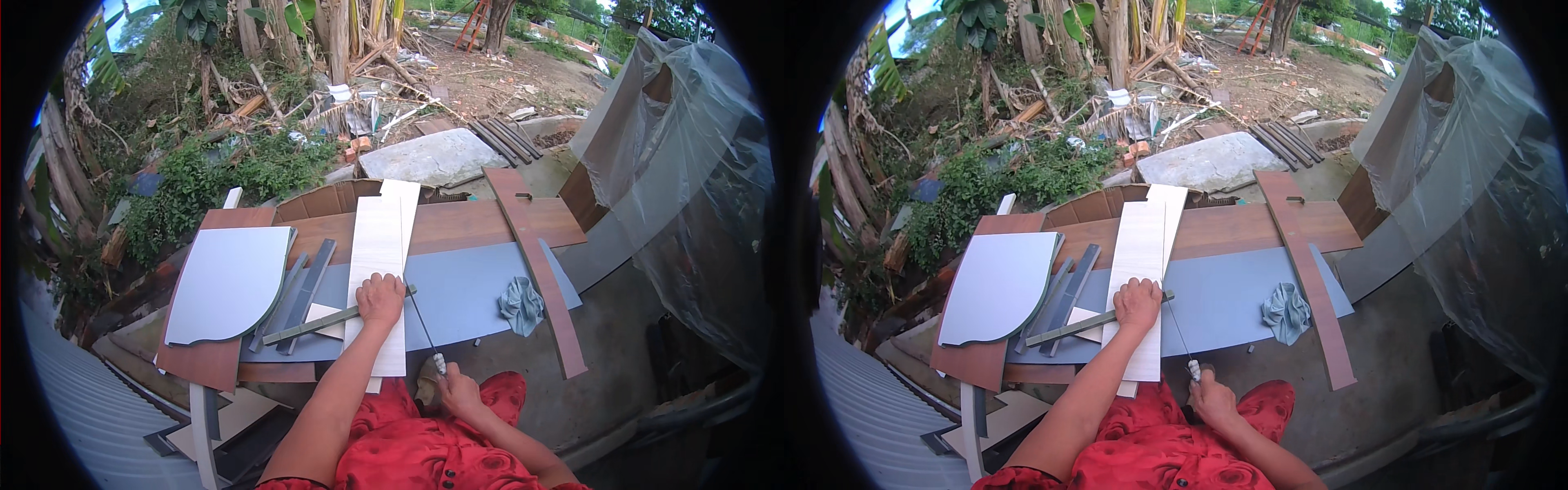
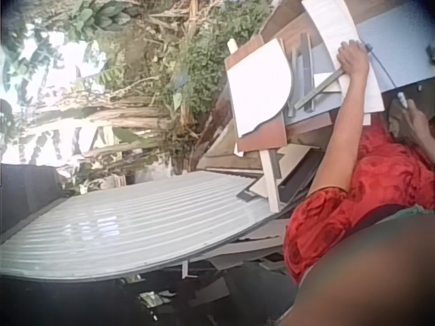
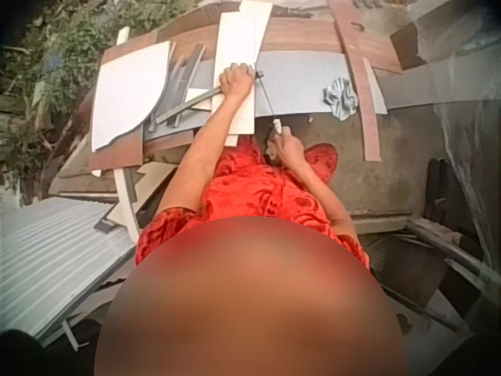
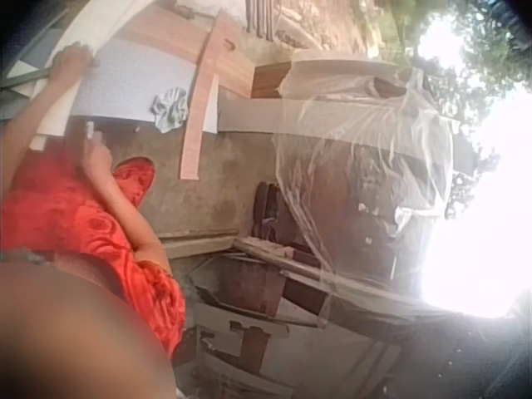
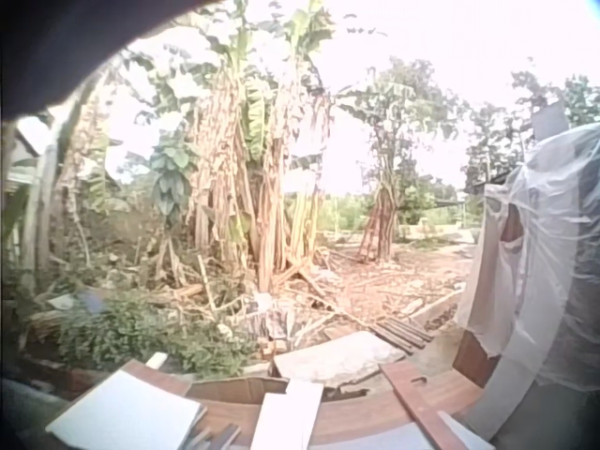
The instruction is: The recorder is using a metal scoring tool and a straight edge to cut or score a white laminate sheet on a wooden workbench.
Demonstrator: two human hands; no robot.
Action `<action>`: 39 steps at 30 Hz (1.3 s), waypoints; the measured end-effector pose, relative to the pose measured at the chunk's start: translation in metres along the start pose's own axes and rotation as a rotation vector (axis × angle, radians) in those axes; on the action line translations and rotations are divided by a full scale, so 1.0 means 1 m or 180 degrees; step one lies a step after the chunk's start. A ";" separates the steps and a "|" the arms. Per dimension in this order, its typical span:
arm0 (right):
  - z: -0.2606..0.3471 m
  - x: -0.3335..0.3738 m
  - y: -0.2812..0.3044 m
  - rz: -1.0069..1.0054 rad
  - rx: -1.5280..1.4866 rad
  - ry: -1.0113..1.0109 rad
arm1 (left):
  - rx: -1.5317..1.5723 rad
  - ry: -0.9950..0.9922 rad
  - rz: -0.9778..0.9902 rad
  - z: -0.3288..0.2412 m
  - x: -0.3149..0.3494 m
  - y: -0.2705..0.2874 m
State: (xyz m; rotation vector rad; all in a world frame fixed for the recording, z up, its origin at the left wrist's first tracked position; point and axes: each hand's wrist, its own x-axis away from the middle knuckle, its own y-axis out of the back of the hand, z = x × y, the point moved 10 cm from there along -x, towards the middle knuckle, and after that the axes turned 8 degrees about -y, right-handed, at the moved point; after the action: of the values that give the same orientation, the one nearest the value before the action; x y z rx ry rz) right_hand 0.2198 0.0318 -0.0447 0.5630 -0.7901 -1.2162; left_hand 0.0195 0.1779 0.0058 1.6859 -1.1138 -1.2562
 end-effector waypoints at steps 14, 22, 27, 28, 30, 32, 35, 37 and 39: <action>0.042 -0.084 0.003 -0.0108 0.0067 0.0098 | 0.0026 -0.0119 -0.0198 -0.002 0.000 0.001; -0.016 0.015 0.009 0.0090 0.0001 -0.0175 | 0.0132 -0.0135 -0.0073 -0.006 -0.002 0.003; 0.024 -0.063 0.012 0.0025 0.0118 0.0051 | 0.0095 -0.0105 -0.0151 0.000 -0.001 0.001; 0.027 -0.079 0.010 -0.0008 0.0121 0.0047 | 0.0088 -0.0097 -0.0123 -0.002 -0.002 -0.001; 0.038 -0.097 0.007 -0.0142 0.0097 0.0164 | 0.0087 -0.0083 -0.0122 -0.003 -0.001 0.000; 0.037 -0.092 0.005 -0.0144 0.0100 0.0164 | 0.0104 -0.0051 -0.0107 -0.003 -0.001 0.000; 0.026 -0.058 0.004 0.0034 0.0110 0.0036 | 0.0120 0.0022 -0.0072 0.004 0.001 -0.001; -0.004 -0.024 0.007 -0.0010 0.0005 -0.0008 | 0.0163 -0.0004 0.0006 -0.001 -0.002 -0.002; -0.018 0.010 0.009 0.0004 0.0072 -0.0032 | 0.0193 -0.0015 -0.0050 -0.001 -0.001 -0.001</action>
State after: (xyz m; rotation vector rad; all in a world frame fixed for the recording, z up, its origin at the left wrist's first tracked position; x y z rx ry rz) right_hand 0.2403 0.0240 -0.0470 0.5750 -0.8136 -1.2111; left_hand 0.0201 0.1790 0.0058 1.7404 -1.1542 -1.2481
